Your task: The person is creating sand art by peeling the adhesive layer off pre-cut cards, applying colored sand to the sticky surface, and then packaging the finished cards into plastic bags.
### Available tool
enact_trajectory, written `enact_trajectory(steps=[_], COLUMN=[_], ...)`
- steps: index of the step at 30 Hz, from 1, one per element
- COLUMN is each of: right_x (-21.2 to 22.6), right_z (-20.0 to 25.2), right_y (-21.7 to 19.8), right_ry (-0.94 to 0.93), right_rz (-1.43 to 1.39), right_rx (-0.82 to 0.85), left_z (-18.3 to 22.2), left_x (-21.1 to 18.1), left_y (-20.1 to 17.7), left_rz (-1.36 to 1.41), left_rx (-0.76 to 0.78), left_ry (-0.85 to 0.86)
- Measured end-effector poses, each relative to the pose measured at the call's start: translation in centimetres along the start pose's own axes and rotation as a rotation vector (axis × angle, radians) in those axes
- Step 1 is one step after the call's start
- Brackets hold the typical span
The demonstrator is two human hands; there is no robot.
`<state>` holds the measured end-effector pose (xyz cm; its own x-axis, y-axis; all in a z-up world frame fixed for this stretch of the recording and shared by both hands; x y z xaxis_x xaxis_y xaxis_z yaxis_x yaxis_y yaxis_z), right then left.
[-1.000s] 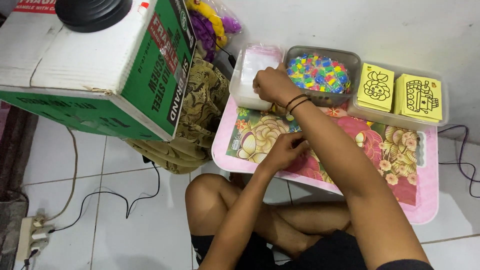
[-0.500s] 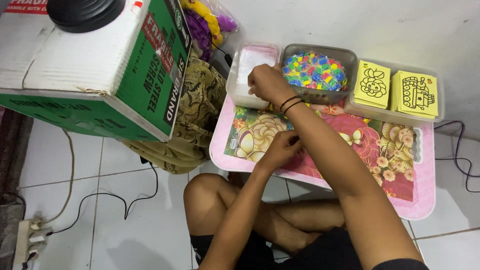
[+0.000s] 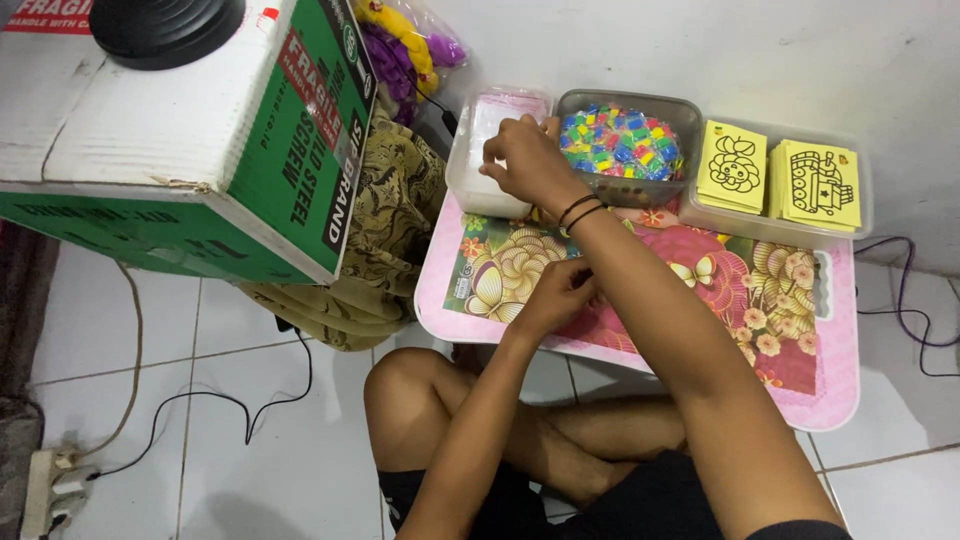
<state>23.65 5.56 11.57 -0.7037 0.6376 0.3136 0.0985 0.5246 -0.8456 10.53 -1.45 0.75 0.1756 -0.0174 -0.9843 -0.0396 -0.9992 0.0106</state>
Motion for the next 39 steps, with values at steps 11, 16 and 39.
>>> enact_trajectory(steps=[11,16,39], right_x=[-1.0,-9.3,-13.5], right_z=[6.5,16.6,31.6], right_y=[-14.7,-13.7,-6.7], right_ry=[0.157,0.420,0.723], right_rz=[-0.633,-0.902,-1.085], right_rx=[-0.506,-0.638,-0.261], left_z=[0.2,-0.3,-3.4], left_x=[-1.1,1.5,4.3], left_y=[0.8,1.1,3.0], left_rz=[0.079,0.127,0.344], left_rx=[0.062,0.074,-0.072], left_ry=[-0.078,-0.085,-0.149])
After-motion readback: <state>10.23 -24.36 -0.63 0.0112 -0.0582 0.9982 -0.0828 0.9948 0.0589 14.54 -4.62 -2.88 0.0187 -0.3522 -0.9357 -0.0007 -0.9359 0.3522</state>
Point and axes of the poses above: each hand's wrist, its own z-axis away from the middle knuckle, its own y-axis out of the palm, x = y × z, the point moved 10 cm from there along -z, towards the middle knuckle, and after that the axes turned 9 degrees about -x, right-handed, at the moved point
